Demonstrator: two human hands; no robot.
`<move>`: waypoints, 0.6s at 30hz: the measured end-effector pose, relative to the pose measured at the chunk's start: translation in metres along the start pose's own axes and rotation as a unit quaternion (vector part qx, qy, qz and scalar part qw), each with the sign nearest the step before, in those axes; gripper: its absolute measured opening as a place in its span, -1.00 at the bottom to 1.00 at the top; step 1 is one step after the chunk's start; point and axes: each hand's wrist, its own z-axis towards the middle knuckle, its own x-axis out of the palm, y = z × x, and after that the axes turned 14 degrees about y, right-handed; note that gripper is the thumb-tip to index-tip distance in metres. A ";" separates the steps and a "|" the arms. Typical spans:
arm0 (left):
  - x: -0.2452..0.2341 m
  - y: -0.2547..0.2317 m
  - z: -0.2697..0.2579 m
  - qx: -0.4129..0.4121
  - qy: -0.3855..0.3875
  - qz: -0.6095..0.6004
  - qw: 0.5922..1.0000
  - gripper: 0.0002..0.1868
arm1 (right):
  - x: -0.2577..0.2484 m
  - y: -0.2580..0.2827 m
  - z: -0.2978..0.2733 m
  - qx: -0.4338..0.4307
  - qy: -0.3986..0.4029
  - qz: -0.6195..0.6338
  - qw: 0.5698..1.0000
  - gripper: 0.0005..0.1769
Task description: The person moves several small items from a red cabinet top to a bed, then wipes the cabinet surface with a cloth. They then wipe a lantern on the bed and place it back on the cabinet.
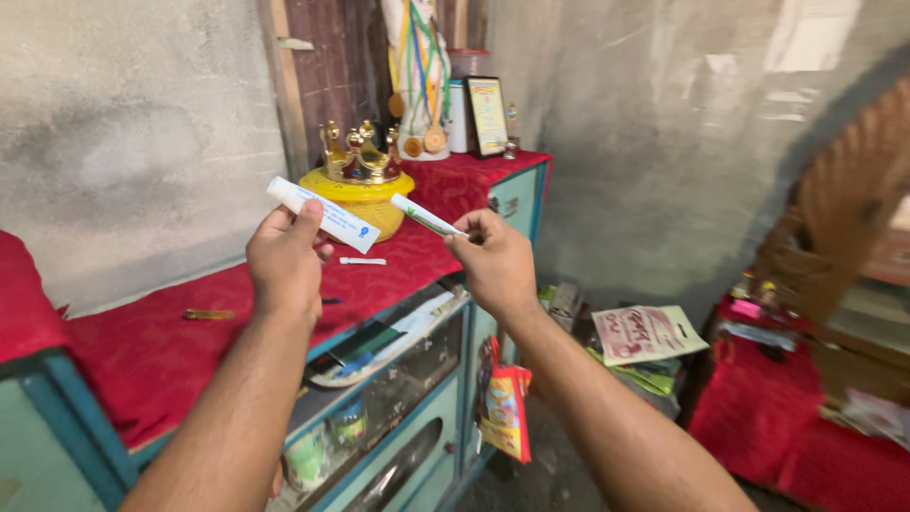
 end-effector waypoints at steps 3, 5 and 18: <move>0.017 -0.023 -0.040 0.002 0.005 0.002 1.000 -0.80 | -0.028 0.024 -0.036 -0.007 -0.002 -0.008 1.000 -0.81; 0.027 -0.040 -0.068 0.001 0.006 0.003 1.000 -0.81 | -0.046 0.040 -0.063 -0.021 -0.007 0.017 1.000 -0.81; -0.006 -0.160 -0.290 -0.080 -0.113 -0.016 0.990 -0.84 | -0.092 0.140 -0.262 -0.039 0.109 0.228 0.967 -0.85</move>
